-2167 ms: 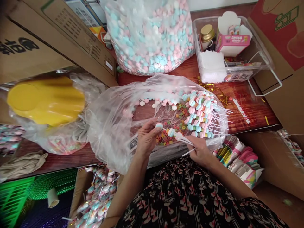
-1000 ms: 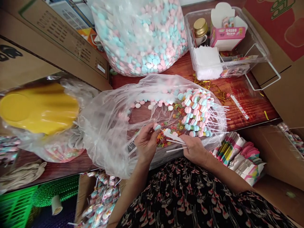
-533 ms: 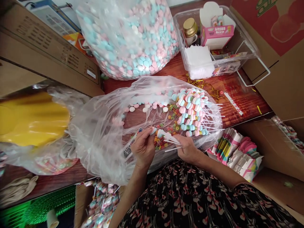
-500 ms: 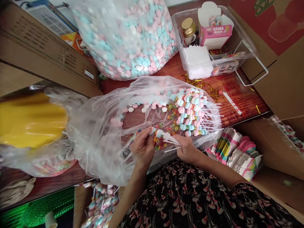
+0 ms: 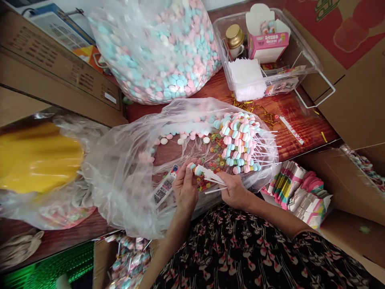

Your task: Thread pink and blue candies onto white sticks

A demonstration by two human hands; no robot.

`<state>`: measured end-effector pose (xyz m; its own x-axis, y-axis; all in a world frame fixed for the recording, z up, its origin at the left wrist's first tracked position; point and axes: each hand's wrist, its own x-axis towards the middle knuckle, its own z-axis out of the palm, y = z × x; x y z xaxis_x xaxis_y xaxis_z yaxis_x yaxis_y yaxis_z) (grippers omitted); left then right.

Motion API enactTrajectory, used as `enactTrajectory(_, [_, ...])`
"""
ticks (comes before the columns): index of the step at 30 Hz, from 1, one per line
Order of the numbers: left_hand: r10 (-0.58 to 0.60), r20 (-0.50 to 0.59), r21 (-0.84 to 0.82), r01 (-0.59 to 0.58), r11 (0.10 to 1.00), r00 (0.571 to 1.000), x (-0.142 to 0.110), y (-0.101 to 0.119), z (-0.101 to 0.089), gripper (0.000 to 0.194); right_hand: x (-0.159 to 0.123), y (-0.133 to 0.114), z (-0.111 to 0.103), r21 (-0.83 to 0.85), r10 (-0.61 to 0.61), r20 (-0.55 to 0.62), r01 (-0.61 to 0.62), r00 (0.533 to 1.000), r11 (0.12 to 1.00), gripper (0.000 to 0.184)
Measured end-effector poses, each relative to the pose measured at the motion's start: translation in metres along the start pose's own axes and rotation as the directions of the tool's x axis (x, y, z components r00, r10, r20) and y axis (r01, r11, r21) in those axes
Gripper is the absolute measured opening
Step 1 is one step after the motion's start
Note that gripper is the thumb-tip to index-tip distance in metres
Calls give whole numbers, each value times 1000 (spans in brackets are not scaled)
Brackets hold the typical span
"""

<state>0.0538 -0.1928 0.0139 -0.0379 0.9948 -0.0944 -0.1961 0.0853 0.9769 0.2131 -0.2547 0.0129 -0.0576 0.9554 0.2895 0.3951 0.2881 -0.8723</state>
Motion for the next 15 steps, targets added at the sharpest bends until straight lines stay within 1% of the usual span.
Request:
enactTrajectory(3, [91,-3,168,-89,982,996,-7,-8,3,35,1,0,0,21,24,-44,-23,999,1000,32])
enactTrajectory(5, [99,-20,194,-93,977,995,-8,-12,4,35,2,0,0,-6,39,-92,-39,995,999,31])
enactTrajectory(6, [87,-32,160,-81,984,996,-8,-13,5,35,3,0,-1,-33,43,-98,-46,994,998,31])
enactTrajectory(8, [42,-38,29,-41,999,998,-5,-11,8,35,4,1,-2,-93,29,-57,-35,998,995,32])
enactTrajectory(10, [-14,-14,-102,12,995,1000,-3,-6,11,34,5,3,-4,-133,-19,9,20,1000,991,33])
enactTrajectory(11, [-39,3,-135,39,990,999,-2,-4,13,33,5,4,-5,-148,-41,27,45,999,988,33])
enactTrajectory(13, [-67,26,-137,70,988,997,0,-1,15,29,4,7,-8,-198,-41,24,45,999,979,34])
enactTrajectory(15, [-62,33,-91,65,994,997,1,-2,16,28,3,8,-11,-259,-12,4,13,1000,966,38])
